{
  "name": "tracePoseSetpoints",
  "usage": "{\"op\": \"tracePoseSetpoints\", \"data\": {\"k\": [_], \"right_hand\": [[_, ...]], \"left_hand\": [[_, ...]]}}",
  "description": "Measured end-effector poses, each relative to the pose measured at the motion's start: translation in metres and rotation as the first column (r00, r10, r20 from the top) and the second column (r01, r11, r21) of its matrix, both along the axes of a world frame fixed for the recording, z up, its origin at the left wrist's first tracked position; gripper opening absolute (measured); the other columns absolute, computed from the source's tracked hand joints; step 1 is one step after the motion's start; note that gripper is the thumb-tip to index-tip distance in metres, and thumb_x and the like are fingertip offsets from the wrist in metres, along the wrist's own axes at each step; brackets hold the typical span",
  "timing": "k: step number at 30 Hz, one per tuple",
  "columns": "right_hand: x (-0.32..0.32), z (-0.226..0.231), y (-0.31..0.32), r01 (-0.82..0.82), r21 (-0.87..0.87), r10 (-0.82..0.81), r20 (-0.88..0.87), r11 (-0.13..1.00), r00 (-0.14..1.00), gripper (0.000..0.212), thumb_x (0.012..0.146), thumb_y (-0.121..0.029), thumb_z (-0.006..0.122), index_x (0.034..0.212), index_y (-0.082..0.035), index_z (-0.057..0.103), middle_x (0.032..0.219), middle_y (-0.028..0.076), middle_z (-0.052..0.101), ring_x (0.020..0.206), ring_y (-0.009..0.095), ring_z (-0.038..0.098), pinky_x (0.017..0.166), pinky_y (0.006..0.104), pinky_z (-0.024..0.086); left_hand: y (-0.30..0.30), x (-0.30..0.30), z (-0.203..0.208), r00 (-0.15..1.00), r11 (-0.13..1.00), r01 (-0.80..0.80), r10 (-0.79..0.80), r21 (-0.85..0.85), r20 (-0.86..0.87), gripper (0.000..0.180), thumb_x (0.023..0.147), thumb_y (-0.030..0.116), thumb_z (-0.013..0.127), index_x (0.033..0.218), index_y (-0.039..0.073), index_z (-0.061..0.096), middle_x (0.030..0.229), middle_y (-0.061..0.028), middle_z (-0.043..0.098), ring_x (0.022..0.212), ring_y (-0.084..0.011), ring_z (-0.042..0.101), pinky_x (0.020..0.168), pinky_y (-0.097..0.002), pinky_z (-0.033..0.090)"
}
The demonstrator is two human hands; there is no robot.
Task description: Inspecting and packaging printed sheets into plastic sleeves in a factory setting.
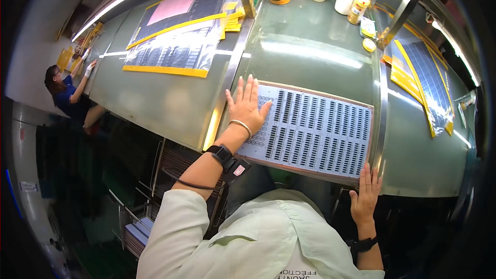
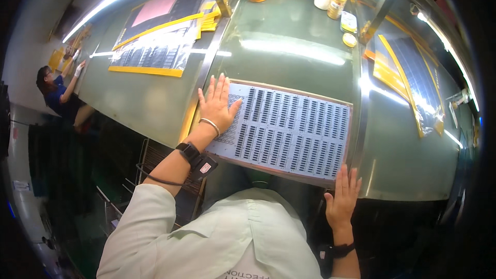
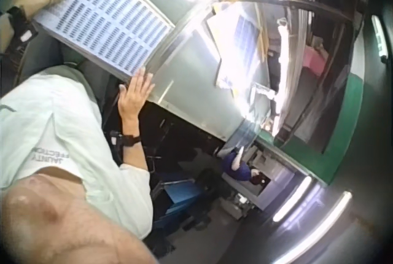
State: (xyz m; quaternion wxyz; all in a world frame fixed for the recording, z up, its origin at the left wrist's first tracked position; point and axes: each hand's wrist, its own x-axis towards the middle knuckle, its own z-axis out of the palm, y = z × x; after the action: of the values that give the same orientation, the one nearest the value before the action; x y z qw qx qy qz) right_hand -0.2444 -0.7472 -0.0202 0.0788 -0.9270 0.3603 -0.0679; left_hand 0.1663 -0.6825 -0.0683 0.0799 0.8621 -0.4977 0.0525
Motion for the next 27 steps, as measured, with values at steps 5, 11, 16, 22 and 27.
{"op": "tracePoseSetpoints", "data": {"k": [5, 11, 16, 22, 27], "right_hand": [[0.003, 0.014, 0.0, 0.006, -0.087, 0.0, 0.067, 0.996, 0.998, 0.038, 0.09, -0.024, 0.049, 0.116, 0.003, 0.057, 0.129, 0.014, 0.05, 0.125, 0.036, 0.039, 0.106, 0.0525, 0.023], [0.081, 0.008, -0.047, -0.029, 0.102, 0.001, 0.266, 0.994, 0.964, 0.038, 0.076, -0.011, 0.063, 0.113, -0.001, 0.058, 0.123, 0.014, 0.054, 0.121, 0.036, 0.042, 0.103, 0.0539, 0.029], [0.127, 0.006, -0.061, -0.099, 0.133, 0.083, 0.119, 0.986, 0.989, 0.047, 0.078, -0.018, 0.064, 0.122, -0.006, 0.055, 0.135, 0.014, 0.044, 0.13, 0.038, 0.031, 0.106, 0.0549, 0.021], [0.128, 0.001, -0.072, -0.112, 0.179, 0.099, 0.08, 0.977, 0.992, 0.045, 0.078, -0.024, 0.065, 0.119, -0.009, 0.057, 0.136, 0.014, 0.042, 0.13, 0.043, 0.027, 0.105, 0.0613, 0.014], [0.133, 0.0, -0.08, -0.132, 0.2, 0.116, 0.089, 0.971, 0.989, 0.045, 0.076, -0.027, 0.067, 0.118, -0.011, 0.058, 0.135, 0.013, 0.044, 0.128, 0.042, 0.03, 0.105, 0.0605, 0.016]], "left_hand": [[0.02, -0.018, 0.008, 0.995, 0.999, 0.023, -0.021, -0.022, 0.101, 0.064, 0.087, 0.042, 0.05, 0.136, 0.002, 0.037, 0.147, -0.0146, 0.027, 0.139, -0.0345, 0.014, 0.105, -0.0606, 0.014], [-0.018, -0.079, 0.045, 0.866, 0.89, 0.419, -0.452, -0.18, -0.216, 0.056, 0.084, 0.038, 0.057, 0.132, 0.01, 0.046, 0.143, -0.0142, 0.034, 0.136, -0.0367, 0.023, 0.104, -0.0572, 0.021], [-0.03, -0.088, 0.035, 0.84, 0.885, 0.453, -0.464, -0.108, -0.279, 0.059, 0.081, 0.044, 0.06, 0.13, 0.014, 0.049, 0.143, -0.011, 0.036, 0.134, -0.0344, 0.026, 0.103, -0.0546, 0.022], [-0.041, -0.085, 0.031, 0.822, 0.883, 0.458, -0.465, -0.104, -0.328, 0.056, 0.079, 0.045, 0.061, 0.125, 0.014, 0.053, 0.14, -0.0109, 0.038, 0.131, -0.0374, 0.028, 0.099, -0.0574, 0.02], [-0.044, -0.085, 0.033, 0.815, 0.872, 0.483, -0.482, -0.084, -0.321, 0.05, 0.078, 0.043, 0.062, 0.117, 0.013, 0.057, 0.139, -0.0078, 0.042, 0.13, -0.0376, 0.03, 0.098, -0.0598, 0.018]]}}
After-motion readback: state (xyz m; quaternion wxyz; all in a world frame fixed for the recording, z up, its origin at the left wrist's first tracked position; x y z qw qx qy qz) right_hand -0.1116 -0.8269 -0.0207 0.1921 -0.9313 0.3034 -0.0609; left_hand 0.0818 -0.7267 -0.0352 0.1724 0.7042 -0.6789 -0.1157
